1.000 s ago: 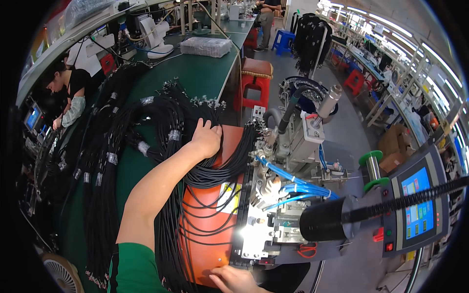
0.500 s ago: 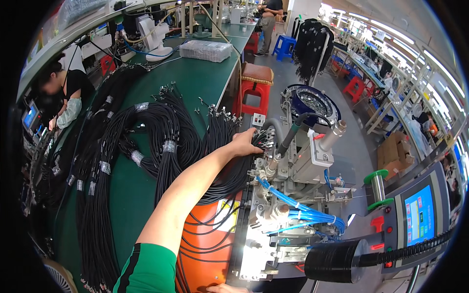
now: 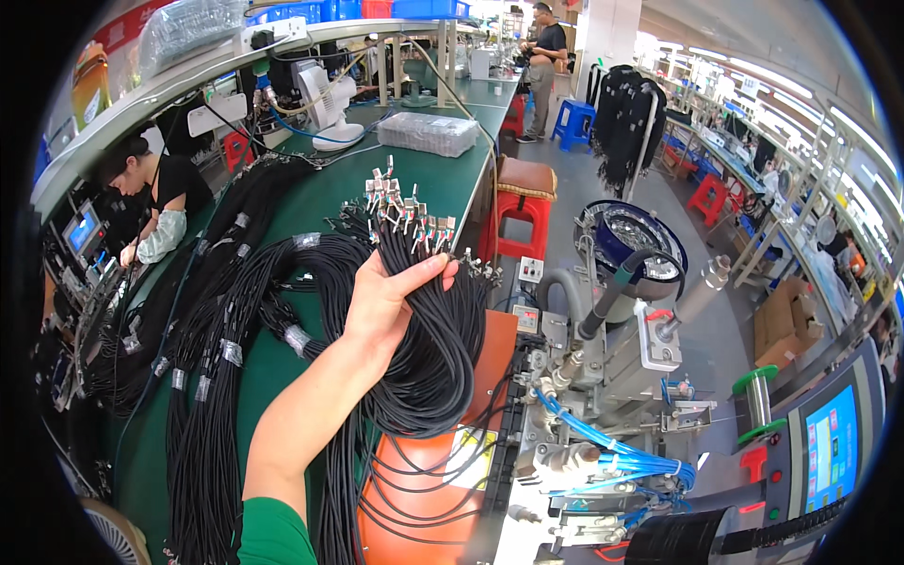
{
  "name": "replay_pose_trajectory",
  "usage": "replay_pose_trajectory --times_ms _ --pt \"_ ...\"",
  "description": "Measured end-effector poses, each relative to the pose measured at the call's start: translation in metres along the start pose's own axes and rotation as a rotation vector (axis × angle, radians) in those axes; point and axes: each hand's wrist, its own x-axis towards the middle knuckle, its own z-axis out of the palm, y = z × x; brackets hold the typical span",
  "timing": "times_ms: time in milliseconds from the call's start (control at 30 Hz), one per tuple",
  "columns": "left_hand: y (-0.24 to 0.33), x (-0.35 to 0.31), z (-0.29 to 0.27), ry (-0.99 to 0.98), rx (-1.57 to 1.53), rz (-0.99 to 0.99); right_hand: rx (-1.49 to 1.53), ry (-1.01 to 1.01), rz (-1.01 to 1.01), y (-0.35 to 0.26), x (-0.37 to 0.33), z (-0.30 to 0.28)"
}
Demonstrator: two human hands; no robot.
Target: The person processes cable bundles by repeatedly separating colored wire leads from each cable end, inserting them into a machine to crimp connectors, and repositioning the cable bundles across the workbench.
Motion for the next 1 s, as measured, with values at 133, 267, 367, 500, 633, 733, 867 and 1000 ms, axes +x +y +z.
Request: replay_pose_trajectory --times_ms 133,267,367,500,633,733,867,1000 --pt "-0.003 -0.008 -0.003 -0.049 0.007 0.158 -0.024 0.017 -0.017 0.004 0.0 0.003" --pt "-0.002 -0.015 -0.001 -0.04 0.012 0.219 -0.01 -0.014 0.004 0.01 -0.004 0.006" --pt "-0.001 -0.017 0.001 -0.053 0.016 0.209 0.006 -0.056 0.023 0.015 -0.01 0.008" --pt "0.0 -0.019 0.002 -0.055 0.013 0.213 0.014 -0.076 0.023 0.017 -0.015 0.01" --pt "-0.002 -0.019 0.0 -0.067 -0.002 0.213 -0.01 -0.059 -0.008 0.017 -0.011 0.008" --pt "-0.003 -0.019 -0.002 -0.082 0.006 0.248 -0.006 -0.066 -0.032 0.016 -0.007 0.005" --pt "-0.006 -0.021 -0.001 -0.099 0.012 0.259 0.328 -0.14 0.014 0.015 -0.003 -0.017" --pt "-0.007 -0.03 0.0 -0.105 0.065 0.271 1.188 -0.223 0.181 0.002 0.004 -0.059"
